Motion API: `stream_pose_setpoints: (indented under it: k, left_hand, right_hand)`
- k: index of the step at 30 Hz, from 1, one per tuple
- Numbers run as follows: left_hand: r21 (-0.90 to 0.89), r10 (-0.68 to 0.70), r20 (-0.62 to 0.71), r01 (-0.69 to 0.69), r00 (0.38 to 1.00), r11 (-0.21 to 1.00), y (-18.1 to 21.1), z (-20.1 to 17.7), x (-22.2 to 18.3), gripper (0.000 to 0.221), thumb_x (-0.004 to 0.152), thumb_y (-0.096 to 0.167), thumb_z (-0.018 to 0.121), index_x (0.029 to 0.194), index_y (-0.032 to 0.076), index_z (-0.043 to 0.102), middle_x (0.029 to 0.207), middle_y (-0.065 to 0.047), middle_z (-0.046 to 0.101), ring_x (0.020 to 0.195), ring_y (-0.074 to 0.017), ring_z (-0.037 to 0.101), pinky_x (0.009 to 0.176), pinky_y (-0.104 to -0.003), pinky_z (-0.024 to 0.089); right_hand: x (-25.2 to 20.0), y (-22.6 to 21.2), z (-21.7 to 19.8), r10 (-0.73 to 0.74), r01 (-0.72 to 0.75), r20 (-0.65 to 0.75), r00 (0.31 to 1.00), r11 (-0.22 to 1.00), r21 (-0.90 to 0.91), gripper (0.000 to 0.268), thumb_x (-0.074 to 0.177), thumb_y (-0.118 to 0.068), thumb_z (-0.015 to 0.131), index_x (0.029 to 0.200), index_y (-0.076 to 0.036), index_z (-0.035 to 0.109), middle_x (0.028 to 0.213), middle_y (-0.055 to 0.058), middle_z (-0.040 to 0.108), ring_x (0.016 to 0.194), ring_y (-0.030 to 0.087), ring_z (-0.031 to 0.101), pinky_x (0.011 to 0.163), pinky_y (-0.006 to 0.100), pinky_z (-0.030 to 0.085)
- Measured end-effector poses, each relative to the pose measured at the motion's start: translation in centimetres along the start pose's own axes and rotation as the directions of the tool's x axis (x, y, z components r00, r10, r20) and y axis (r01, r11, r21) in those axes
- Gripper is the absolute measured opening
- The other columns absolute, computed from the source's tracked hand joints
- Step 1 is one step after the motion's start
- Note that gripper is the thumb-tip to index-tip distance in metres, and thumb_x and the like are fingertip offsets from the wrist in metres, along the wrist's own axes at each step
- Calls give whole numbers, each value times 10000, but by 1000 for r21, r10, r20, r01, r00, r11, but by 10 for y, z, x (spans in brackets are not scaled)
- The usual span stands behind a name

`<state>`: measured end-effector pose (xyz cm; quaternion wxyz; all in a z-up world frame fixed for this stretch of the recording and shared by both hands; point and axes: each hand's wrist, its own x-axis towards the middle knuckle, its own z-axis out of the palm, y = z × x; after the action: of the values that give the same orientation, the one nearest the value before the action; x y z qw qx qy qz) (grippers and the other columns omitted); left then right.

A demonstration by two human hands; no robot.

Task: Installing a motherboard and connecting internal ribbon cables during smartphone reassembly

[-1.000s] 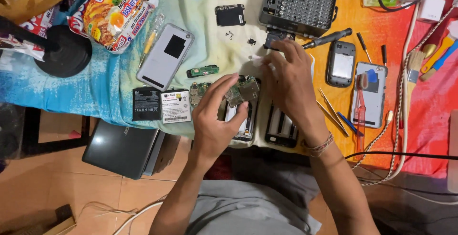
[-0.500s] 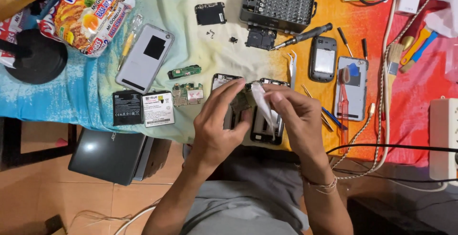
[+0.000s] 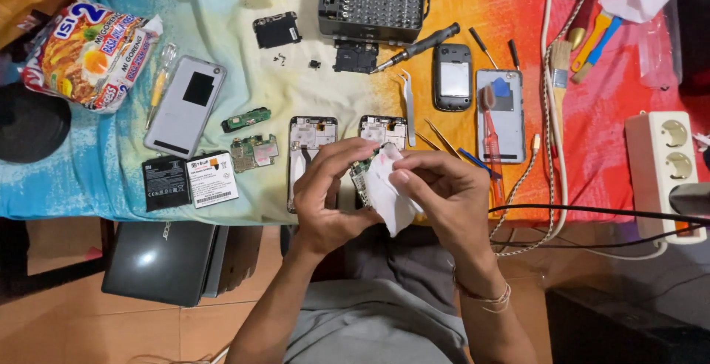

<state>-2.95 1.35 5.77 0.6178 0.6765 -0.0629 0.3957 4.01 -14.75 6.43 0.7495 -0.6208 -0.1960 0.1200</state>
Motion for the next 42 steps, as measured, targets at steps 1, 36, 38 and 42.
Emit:
stream_pose_setpoints:
  k: [1, 36, 38, 42]
  left_hand:
    - [-4, 1, 6, -1, 1000, 1000, -3, 2, -2, 577, 659, 45, 916, 1170, -76, 677, 1158, -212, 715, 1123, -335, 713, 999, -440, 590]
    - [-140, -98, 200, 128, 975, 982, 8, 5, -9, 502, 847, 29, 837, 1272, -33, 575, 1242, -265, 669, 1206, -372, 708, 1000, -387, 675]
    - [-127, -101, 193, 127, 976, 984, 9, 7, -8, 497, 849, 43, 837, 1267, -30, 578, 1240, -263, 675, 1199, -363, 715, 961, -356, 679]
    - [-74, -83, 206, 101, 975, 992, 12, 8, -8, 483, 843, 62, 845, 1246, -21, 590, 1230, -248, 682, 1171, -342, 732, 897, -318, 685]
  right_hand:
    - [-3, -9, 3, -3, 3, -7, 1000, 1000, -1, 159, 858, 59, 770, 997, 120, 722, 990, 259, 747, 915, 216, 723, 806, 374, 638]
    - [-23, -46, -11, -416, 597, 435, 798, 451, -664, 254, 1039, -5, 496, 1205, -43, 684, 992, 166, 591, 795, 269, 574, 733, 375, 472]
    - [-22, -43, -16, -426, 593, 420, 801, 472, -652, 247, 1018, 47, 512, 1187, -29, 676, 983, 170, 586, 806, 276, 575, 741, 375, 480]
    - [-23, -42, -17, -421, 568, 385, 821, 531, -629, 212, 995, 86, 539, 1133, -7, 670, 940, 170, 586, 790, 281, 567, 727, 359, 464]
